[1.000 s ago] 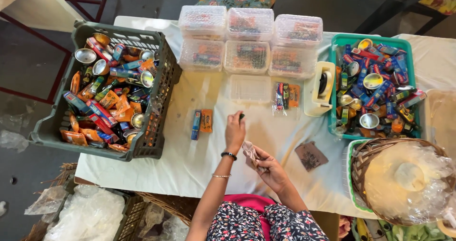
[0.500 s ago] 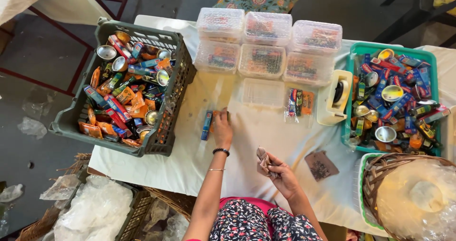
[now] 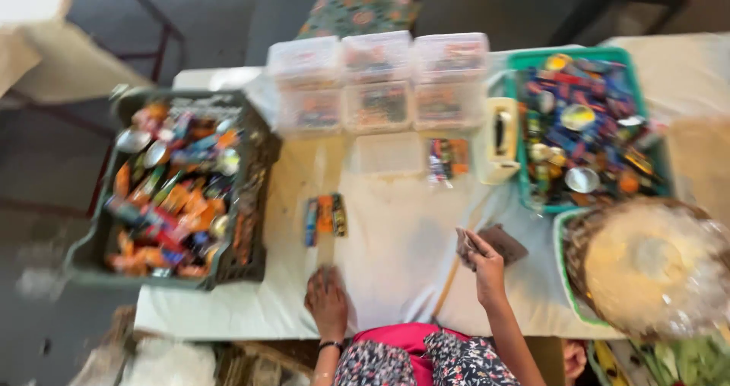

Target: The person sits at a table and packs various snack items, including biscuits and canned goods, into small plastic containers. They use a cloth to wipe the containers before placing the items inside and stacking them.

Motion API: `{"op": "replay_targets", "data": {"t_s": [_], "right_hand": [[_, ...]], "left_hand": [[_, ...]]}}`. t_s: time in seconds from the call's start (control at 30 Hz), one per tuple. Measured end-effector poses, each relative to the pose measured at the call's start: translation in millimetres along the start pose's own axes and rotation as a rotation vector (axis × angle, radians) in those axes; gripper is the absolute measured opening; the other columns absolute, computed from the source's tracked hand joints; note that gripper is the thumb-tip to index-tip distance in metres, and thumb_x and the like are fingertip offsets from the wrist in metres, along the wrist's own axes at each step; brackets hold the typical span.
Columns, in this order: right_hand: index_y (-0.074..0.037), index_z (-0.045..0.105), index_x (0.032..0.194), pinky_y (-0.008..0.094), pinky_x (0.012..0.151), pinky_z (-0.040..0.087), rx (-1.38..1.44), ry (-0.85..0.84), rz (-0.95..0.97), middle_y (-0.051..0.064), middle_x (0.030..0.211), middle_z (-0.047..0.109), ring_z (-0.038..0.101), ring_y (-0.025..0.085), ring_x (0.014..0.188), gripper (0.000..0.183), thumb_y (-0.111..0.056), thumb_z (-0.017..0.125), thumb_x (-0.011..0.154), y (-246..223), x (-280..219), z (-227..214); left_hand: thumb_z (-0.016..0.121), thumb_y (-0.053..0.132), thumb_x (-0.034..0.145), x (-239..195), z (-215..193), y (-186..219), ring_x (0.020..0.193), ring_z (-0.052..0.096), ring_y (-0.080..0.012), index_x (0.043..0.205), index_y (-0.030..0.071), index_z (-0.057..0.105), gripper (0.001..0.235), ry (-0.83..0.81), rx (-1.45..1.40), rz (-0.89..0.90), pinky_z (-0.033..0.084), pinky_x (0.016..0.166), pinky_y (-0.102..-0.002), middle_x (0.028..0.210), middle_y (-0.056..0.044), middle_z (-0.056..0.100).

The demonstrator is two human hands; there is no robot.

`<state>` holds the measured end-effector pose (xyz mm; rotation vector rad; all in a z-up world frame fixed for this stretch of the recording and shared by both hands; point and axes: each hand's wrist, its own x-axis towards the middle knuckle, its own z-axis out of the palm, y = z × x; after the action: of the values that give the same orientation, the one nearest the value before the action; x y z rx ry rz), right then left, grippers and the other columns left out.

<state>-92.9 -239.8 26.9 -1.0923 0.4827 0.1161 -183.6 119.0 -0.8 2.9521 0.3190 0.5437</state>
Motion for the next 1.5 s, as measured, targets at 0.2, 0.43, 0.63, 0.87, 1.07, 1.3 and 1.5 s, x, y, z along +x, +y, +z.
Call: {"op": "replay_targets", "data": {"t_s": [0.2,0.43,0.63,0.87,1.07,1.3,1.5], "right_hand": [[-0.006,0.073,0.127,0.036,0.108,0.043,-0.712,0.250,-0.668,0.016,0.134,0.070,0.054,0.028,0.138,0.044,0.007,0.062,0.087,-76.1,-45.5,-5.2],[-0.010,0.074,0.121,0.036,0.106,0.051,-0.871,0.716,-0.839,0.009,0.127,0.075,0.068,0.026,0.122,0.040,0.006,0.055,0.090,-165.6,-76.4,-93.7],[-0.006,0.059,0.141,0.048,0.108,0.043,-1.256,1.034,-0.813,0.018,0.142,0.058,0.056,0.040,0.127,0.064,-0.008,0.076,0.079,-165.8,-40.0,-177.0],[-0.009,0.050,0.152,0.042,0.113,0.045,-1.015,0.958,-0.825,0.021,0.150,0.054,0.053,0.039,0.136,0.066,-0.015,0.074,0.091,-145.7,-26.9,-203.6],[-0.008,0.044,0.153,0.041,0.112,0.042,-0.688,0.973,-0.710,0.020,0.148,0.055,0.054,0.035,0.136,0.070,-0.030,0.070,0.092,-150.5,-30.5,-205.5],[-0.007,0.028,0.160,0.038,0.108,0.042,-0.415,1.012,-0.635,0.019,0.147,0.054,0.055,0.030,0.131,0.078,-0.056,0.052,0.103,-129.2,-20.3,-227.3],[-0.006,0.033,0.157,0.040,0.102,0.048,-0.359,0.930,-0.719,0.018,0.144,0.052,0.055,0.029,0.124,0.074,-0.051,0.054,0.103,-146.0,-26.4,-206.5]], "left_hand": [[0.063,0.022,0.082,-22.4,-76.7,15.0,0.118,0.054,-0.0324,0.123,0.017,0.064,0.042,-0.060,0.003,0.025,0.043,0.096,-0.048,0.128,-0.011,0.063],[0.063,0.014,0.079,62.6,12.6,86.1,0.115,0.058,-0.0290,0.121,0.011,0.064,0.042,-0.098,-0.415,0.301,0.044,0.104,-0.047,0.118,-0.011,0.065],[0.061,0.002,0.085,102.8,-86.2,281.0,0.121,0.058,-0.0305,0.117,0.012,0.069,0.035,-0.352,-0.882,0.939,0.043,0.105,-0.047,0.124,-0.008,0.067],[0.062,0.011,0.083,78.9,-56.0,488.5,0.115,0.060,-0.0224,0.099,0.011,0.071,0.018,-0.191,-0.739,1.485,0.045,0.099,-0.037,0.113,-0.004,0.067],[0.061,0.011,0.087,61.8,31.3,539.2,0.098,0.066,-0.0216,0.097,0.011,0.072,0.014,-0.182,-0.473,1.372,0.047,0.089,-0.039,0.096,-0.003,0.070],[0.062,0.011,0.083,72.4,11.5,526.6,0.098,0.065,-0.0232,0.088,0.011,0.064,0.006,-0.056,-0.602,1.336,0.048,0.091,-0.038,0.092,-0.005,0.065],[0.061,0.009,0.082,83.5,-24.0,514.9,0.105,0.057,-0.0273,0.101,0.008,0.059,0.018,-0.022,-0.716,1.295,0.045,0.095,-0.041,0.101,-0.009,0.058]]}}
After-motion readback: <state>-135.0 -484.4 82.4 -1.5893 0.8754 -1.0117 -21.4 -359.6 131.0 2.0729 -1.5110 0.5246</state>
